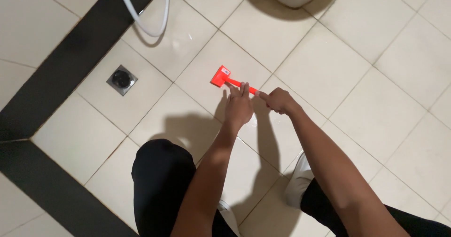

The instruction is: The person kneels on a tiled bathroom floor and uses a red scrubbing brush to clean the grout lines and tile surfaces. They scrub back and forth near a floor drain and the base of a toilet, moving the brush across different sections of the floor.

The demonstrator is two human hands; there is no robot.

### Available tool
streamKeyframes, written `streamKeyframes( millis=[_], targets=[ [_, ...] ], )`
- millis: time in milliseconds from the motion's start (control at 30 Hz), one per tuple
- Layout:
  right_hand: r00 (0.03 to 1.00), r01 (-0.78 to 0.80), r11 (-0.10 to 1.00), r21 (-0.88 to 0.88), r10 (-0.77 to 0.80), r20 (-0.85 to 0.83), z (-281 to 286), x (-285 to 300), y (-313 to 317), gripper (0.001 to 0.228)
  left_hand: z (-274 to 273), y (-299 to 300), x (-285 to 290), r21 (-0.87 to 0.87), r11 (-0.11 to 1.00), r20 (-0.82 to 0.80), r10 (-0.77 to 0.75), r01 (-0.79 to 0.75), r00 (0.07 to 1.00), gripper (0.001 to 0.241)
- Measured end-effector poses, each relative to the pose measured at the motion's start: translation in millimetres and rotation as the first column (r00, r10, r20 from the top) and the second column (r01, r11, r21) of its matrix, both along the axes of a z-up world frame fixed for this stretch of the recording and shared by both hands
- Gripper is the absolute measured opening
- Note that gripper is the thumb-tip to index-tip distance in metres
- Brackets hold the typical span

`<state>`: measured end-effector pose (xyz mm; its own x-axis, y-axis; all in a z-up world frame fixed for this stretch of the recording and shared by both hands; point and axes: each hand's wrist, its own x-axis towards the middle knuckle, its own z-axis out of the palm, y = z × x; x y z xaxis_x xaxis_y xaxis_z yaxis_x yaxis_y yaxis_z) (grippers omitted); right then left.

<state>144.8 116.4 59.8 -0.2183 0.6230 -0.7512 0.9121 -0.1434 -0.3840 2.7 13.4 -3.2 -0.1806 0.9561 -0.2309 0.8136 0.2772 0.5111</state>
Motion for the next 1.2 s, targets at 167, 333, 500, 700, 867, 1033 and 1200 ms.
streamKeyframes(
  millis=[167, 333, 500, 700, 867, 1033, 1200],
  targets=[
    [1.000, 0.007, 1.000, -0.001, -0.007, -0.021, -9, -2, 5, 0.078, 0, 1, -3, 0.006, 1.000, -0.023, -0.010, 0.010, 1.000, 0.064],
    [0.996, -0.088, 0.995, 0.040, 0.088, -0.015, -13, -38, 6, 0.083, 0, 3, -30, 0.026, 0.997, 0.023, 0.069, -0.069, 0.997, 0.064],
    [0.984, -0.166, 0.984, 0.066, 0.169, -0.046, -22, -81, -1, 0.083, -2, -4, -60, -0.091, 0.978, -0.065, 0.183, -0.189, 0.981, 0.070],
    [0.973, -0.224, 0.972, 0.074, 0.227, -0.040, -18, -84, 2, 0.084, -10, -5, -63, -0.089, 0.964, 0.086, 0.257, -0.249, 0.963, 0.068],
    [0.983, -0.181, 0.983, 0.043, 0.181, -0.003, -6, -50, 7, 0.086, 5, 2, -36, -0.090, 0.989, -0.071, 0.108, -0.114, 0.992, 0.067],
    [0.999, -0.053, 0.998, -0.032, 0.052, -0.014, 11, -12, 13, 0.079, 3, 7, -6, 0.009, 1.000, -0.030, 0.019, -0.019, 0.999, 0.065],
    [0.998, -0.061, 0.997, -0.037, 0.061, 0.001, 4, -9, 17, 0.078, 2, 8, -6, -0.016, 1.000, 0.029, 0.025, -0.024, 0.999, 0.066]
  ],
)
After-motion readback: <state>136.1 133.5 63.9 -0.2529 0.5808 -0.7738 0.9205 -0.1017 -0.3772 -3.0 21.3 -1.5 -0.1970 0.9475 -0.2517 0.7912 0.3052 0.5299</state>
